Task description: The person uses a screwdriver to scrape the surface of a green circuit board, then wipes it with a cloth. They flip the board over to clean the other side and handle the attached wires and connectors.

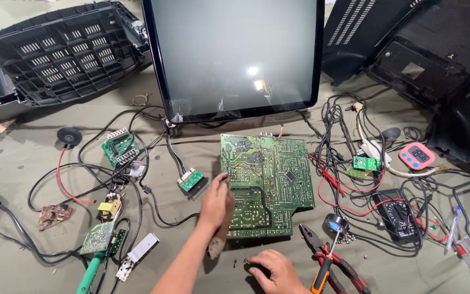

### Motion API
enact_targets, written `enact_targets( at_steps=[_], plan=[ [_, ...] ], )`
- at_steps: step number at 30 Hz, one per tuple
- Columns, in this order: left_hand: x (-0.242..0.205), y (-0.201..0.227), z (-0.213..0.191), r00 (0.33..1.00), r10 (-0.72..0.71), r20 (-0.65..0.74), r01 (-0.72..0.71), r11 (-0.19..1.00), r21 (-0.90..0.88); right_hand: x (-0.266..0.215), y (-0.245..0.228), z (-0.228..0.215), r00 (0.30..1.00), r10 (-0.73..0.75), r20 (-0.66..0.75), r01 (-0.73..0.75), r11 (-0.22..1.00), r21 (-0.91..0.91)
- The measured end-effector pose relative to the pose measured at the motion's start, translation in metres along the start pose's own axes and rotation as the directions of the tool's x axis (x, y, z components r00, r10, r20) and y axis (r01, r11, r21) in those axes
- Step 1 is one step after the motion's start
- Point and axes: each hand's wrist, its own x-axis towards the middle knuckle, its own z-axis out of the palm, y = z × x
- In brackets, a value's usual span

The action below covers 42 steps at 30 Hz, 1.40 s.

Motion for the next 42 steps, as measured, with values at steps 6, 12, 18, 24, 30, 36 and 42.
enact_targets(
  at_steps=[6,12,18,24,30,36,42],
  plan=[
    [-0.008,-0.031,-0.002,0.985,0.112,-0.134,-0.096,0.988,0.123,0.003,-0.01,-0.004,1.0,0.004,-0.003,-0.004,1.0,0.014],
    [0.01,-0.073,0.01,0.933,0.124,-0.338,-0.184,0.971,-0.151,0.0,-0.006,-0.002,1.0,-0.008,-0.025,0.008,1.0,0.017],
    [0.018,-0.065,0.014,0.901,-0.137,-0.411,-0.141,0.804,-0.578,0.002,-0.007,-0.003,1.0,0.0,-0.027,0.001,1.0,0.025],
    [-0.013,0.003,-0.004,0.97,-0.07,-0.231,0.036,0.988,-0.149,0.005,-0.007,-0.004,0.998,-0.053,-0.046,0.055,0.998,0.032],
    [0.008,-0.028,-0.009,0.826,0.526,-0.202,-0.438,0.825,0.356,0.008,-0.012,-0.006,0.998,-0.037,-0.047,0.039,0.998,0.046],
    [-0.014,0.003,-0.003,0.626,0.775,-0.088,-0.763,0.632,0.135,0.002,0.0,0.001,0.997,-0.052,-0.065,0.053,0.999,0.013],
    [0.009,-0.065,-0.026,0.715,0.504,-0.485,-0.457,0.861,0.221,0.003,-0.003,-0.002,0.999,-0.033,-0.032,0.033,0.999,0.018]
  ],
)
